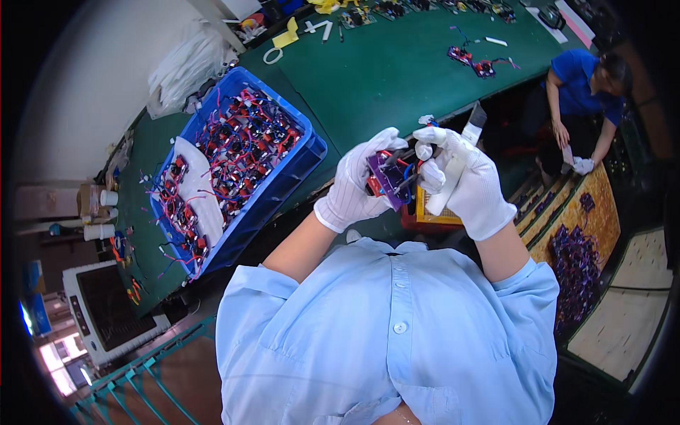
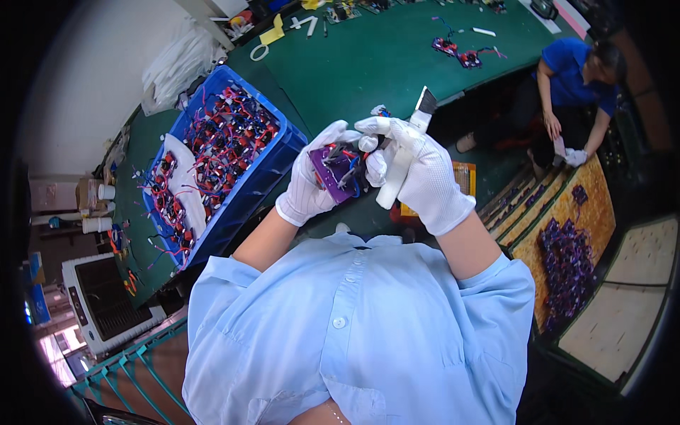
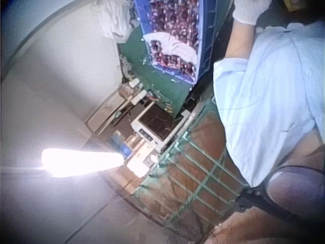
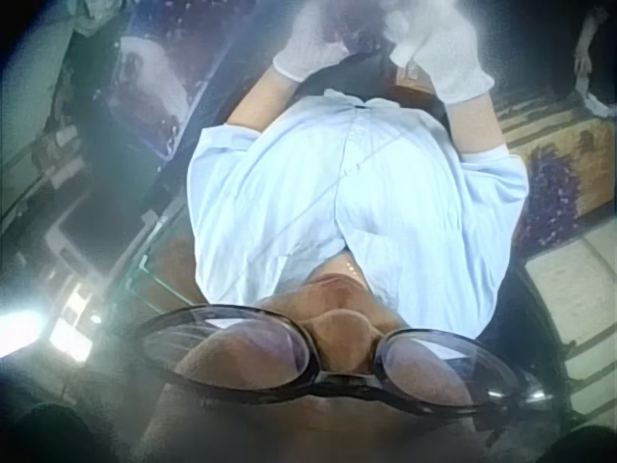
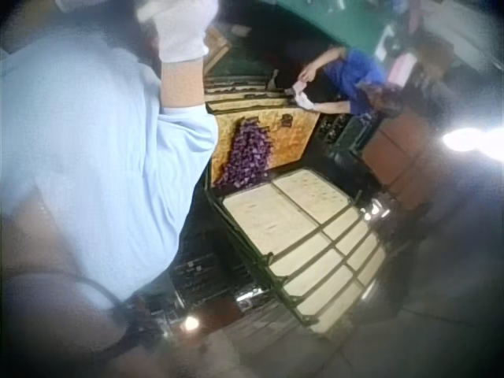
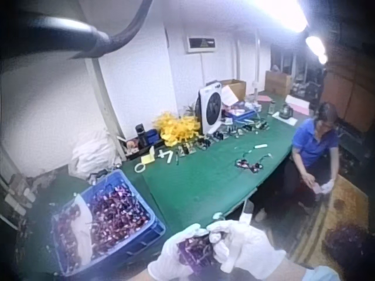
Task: The person assembles electronic circuit boards by connecting wires and components by hand.
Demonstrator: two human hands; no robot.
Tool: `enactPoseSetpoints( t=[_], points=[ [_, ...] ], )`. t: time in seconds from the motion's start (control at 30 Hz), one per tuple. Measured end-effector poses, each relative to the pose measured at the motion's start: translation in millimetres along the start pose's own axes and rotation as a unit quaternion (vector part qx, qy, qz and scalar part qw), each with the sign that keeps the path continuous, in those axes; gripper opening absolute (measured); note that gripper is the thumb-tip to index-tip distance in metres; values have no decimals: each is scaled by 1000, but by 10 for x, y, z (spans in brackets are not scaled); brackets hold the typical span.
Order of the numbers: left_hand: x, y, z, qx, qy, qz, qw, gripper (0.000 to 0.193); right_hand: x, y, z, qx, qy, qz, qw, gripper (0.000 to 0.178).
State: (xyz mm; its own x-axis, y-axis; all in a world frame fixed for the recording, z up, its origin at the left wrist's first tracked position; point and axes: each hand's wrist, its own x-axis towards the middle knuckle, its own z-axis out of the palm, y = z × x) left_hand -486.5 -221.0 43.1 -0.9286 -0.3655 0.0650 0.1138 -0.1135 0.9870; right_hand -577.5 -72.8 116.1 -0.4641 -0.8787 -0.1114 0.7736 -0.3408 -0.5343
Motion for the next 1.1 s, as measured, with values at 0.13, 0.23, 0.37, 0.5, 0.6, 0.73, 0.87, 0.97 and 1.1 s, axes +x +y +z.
enactPoseSetpoints(
  t=[0.13,0.23,0.37,0.5,0.6,0.73,0.87,0.97,1.1],
  points=[
    [-131,80,118,-139,14,11,990,54,68,-151,179,-106,-15,30,994,33],
    [-191,66,70,-124,-32,-46,991,53,73,-228,286,-186,-27,57,981,35],
    [-164,75,119,-190,-57,-50,979,63,117,-314,337,-259,-54,60,962,37],
    [-154,150,199,-377,-106,-11,920,55,154,-320,398,-272,-80,92,954,32],
    [-133,93,115,307,-126,127,935,39,253,-115,111,-553,-264,-124,781,28],
    [-76,170,24,-292,-260,-164,905,40,200,-173,13,-412,-75,107,902,29],
    [-139,-130,35,106,121,151,975,58,140,31,-289,-31,54,5,998,34],
    [-121,-384,-162,452,115,445,765,73,102,191,-239,43,26,41,998,35],
    [-144,155,-60,379,49,321,866,57,23,270,-50,47,41,18,998,33]
  ],
)
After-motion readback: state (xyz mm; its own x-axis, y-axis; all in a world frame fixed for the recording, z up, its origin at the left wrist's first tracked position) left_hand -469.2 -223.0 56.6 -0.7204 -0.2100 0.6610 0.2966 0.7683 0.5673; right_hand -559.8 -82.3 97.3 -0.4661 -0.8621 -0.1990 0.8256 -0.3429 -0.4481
